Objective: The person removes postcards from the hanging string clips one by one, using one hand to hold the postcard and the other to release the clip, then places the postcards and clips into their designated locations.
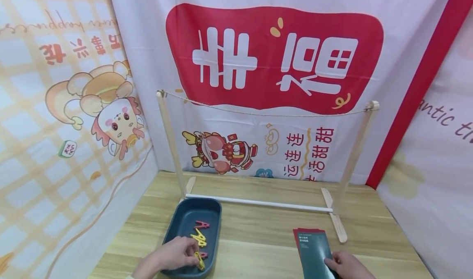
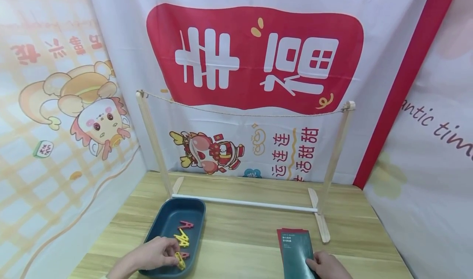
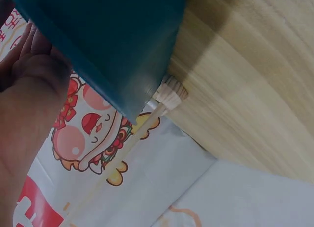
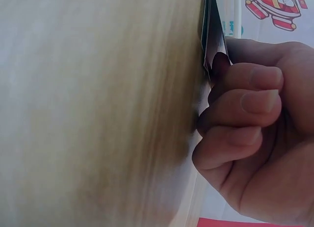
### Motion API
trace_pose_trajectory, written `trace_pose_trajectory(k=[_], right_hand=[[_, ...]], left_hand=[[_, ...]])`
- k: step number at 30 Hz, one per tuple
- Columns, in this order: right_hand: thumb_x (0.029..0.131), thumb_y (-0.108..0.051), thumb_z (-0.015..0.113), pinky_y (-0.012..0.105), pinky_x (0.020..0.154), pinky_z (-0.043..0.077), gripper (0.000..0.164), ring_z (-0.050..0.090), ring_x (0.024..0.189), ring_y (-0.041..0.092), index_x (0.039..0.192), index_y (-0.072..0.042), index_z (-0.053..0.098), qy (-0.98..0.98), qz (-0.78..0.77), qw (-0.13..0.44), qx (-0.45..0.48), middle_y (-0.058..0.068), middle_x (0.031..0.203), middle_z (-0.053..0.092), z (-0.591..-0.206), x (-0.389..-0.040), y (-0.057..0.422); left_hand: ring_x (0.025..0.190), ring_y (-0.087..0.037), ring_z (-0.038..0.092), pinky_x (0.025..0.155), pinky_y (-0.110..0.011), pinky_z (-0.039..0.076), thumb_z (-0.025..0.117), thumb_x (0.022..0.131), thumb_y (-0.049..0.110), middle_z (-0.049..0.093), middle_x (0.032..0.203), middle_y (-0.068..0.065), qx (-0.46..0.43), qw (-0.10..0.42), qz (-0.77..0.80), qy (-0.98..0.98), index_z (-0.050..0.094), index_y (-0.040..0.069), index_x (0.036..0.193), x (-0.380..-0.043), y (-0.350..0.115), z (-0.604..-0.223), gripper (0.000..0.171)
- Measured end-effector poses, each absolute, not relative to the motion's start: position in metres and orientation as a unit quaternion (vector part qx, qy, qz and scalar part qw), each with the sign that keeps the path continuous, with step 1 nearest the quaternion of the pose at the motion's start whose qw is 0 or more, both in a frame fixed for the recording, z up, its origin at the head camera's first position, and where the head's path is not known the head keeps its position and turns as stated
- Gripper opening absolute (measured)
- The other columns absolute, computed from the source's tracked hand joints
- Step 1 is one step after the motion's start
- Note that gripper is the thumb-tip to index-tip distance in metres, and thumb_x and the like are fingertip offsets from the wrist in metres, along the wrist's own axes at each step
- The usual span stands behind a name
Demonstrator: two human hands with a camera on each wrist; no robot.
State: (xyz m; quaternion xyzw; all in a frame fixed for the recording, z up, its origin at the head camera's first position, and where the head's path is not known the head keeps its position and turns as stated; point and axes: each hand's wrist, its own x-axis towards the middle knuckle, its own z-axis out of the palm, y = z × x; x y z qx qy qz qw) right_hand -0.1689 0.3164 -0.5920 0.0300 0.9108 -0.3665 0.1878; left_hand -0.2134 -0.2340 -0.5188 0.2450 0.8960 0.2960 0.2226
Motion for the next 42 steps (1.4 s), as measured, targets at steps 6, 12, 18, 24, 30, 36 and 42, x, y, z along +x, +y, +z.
trace_pose_trajectory(k=[6,12,18,24,30,36,42], right_hand=[[0.093,-0.039,0.063,0.028,0.061,0.043,0.036,0.056,0.067,0.015,0.087,-0.004,0.067,0.908,-0.365,0.198,0.052,0.001,0.071,0.061,-0.592,-0.169,0.307],[0.093,-0.041,0.063,0.029,0.065,0.047,0.040,0.058,0.070,0.016,0.095,-0.001,0.067,0.898,-0.373,0.214,0.091,0.002,0.076,0.063,-0.588,-0.168,0.302],[0.094,-0.042,0.062,0.029,0.066,0.048,0.043,0.060,0.072,0.016,0.100,0.001,0.067,0.887,-0.390,0.233,0.082,0.003,0.078,0.065,-0.586,-0.170,0.301],[0.092,-0.043,0.063,0.029,0.064,0.047,0.043,0.058,0.070,0.015,0.097,-0.001,0.069,0.905,-0.352,0.227,0.072,0.001,0.075,0.064,-0.589,-0.173,0.297],[0.091,-0.048,0.063,0.031,0.063,0.044,0.045,0.056,0.068,0.015,0.095,-0.003,0.070,0.928,-0.286,0.226,0.073,0.000,0.073,0.062,-0.585,-0.176,0.290],[0.091,-0.044,0.064,0.028,0.058,0.037,0.035,0.052,0.060,0.015,0.082,-0.011,0.069,0.940,-0.259,0.210,0.072,0.000,0.063,0.056,-0.581,-0.177,0.289],[0.094,-0.043,0.061,0.030,0.058,0.036,0.033,0.050,0.063,0.017,0.083,-0.013,0.066,0.941,-0.273,0.186,0.079,0.002,0.066,0.054,-0.566,-0.175,0.295]], left_hand=[[0.066,-0.002,0.055,0.059,-0.024,0.044,0.076,0.085,0.031,0.062,0.074,0.012,0.225,0.250,0.248,0.908,0.067,0.019,0.090,-0.206,-0.244,-0.525,0.016],[0.063,-0.007,0.052,0.057,-0.026,0.041,0.076,0.084,0.029,0.058,0.072,0.009,0.191,0.274,0.202,0.921,0.065,0.022,0.089,-0.197,-0.242,-0.525,0.014],[0.066,-0.009,0.051,0.060,-0.029,0.043,0.078,0.082,0.028,0.057,0.074,0.008,0.174,0.272,0.149,0.934,0.065,0.021,0.087,-0.195,-0.238,-0.519,0.016],[0.073,-0.013,0.050,0.069,-0.037,0.047,0.080,0.080,0.027,0.056,0.080,0.005,0.129,0.266,0.101,0.950,0.064,0.020,0.086,-0.192,-0.238,-0.520,0.018],[0.076,-0.018,0.050,0.073,-0.042,0.047,0.081,0.079,0.023,0.056,0.083,0.001,0.077,0.274,0.108,0.952,0.065,0.020,0.088,-0.188,-0.238,-0.522,0.019],[0.074,-0.016,0.051,0.070,-0.039,0.047,0.078,0.082,0.024,0.057,0.081,0.002,0.090,0.262,0.118,0.954,0.065,0.018,0.089,-0.191,-0.241,-0.523,0.016],[0.059,-0.003,0.048,0.052,-0.026,0.041,0.071,0.088,0.025,0.057,0.069,0.010,0.209,0.078,0.132,0.966,0.063,0.017,0.085,-0.204,-0.237,-0.514,0.012]])
